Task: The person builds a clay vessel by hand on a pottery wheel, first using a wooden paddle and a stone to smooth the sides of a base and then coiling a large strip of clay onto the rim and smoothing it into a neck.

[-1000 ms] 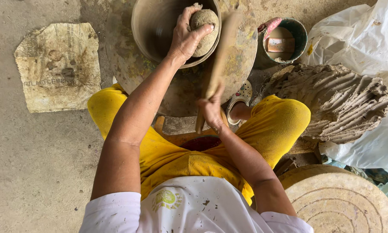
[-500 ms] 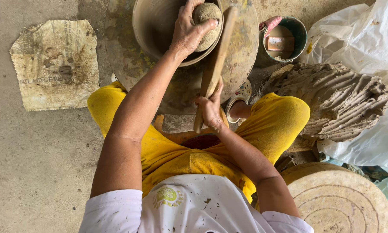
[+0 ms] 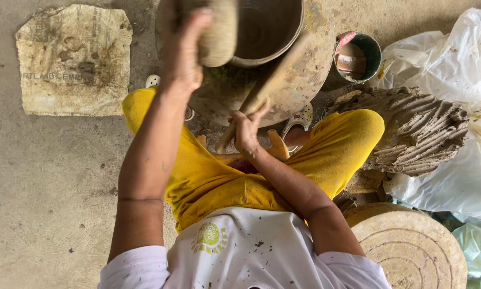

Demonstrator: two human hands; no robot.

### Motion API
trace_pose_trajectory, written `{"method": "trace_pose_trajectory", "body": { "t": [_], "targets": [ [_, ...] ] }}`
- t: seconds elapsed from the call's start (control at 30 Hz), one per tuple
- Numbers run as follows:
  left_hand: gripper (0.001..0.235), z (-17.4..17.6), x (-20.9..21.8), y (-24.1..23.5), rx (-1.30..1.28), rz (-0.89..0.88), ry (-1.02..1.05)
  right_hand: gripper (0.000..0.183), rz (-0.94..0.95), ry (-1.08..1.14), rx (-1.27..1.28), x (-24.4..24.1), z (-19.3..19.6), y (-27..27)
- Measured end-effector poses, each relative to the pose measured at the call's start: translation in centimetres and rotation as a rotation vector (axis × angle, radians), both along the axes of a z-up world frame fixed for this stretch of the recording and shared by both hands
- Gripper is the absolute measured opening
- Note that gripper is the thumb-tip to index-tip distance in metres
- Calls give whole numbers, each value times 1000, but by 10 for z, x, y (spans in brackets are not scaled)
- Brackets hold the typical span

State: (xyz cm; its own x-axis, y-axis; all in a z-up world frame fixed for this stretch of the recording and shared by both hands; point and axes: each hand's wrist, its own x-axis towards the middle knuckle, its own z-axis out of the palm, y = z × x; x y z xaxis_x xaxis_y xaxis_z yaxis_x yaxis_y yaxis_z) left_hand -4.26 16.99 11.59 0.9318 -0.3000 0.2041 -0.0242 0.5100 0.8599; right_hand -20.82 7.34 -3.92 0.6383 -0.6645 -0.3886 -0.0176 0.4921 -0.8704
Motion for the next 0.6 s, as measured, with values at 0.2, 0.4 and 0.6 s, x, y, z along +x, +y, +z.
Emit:
{"method": "trace_pose_trajectory", "body": {
  "t": [0.2,0.4,0.6],
  "targets": [
    [69,-51,-21,161,-30,333,-221,102,-4,-2,59,-1,27,7],
    [83,-143,-49,295,33,592,168,91,38,-21,113,8,72,14],
    [82,-268,-121,289,407,790,1155,41,102,-51,95,-57,150,-47]
  ]
}}
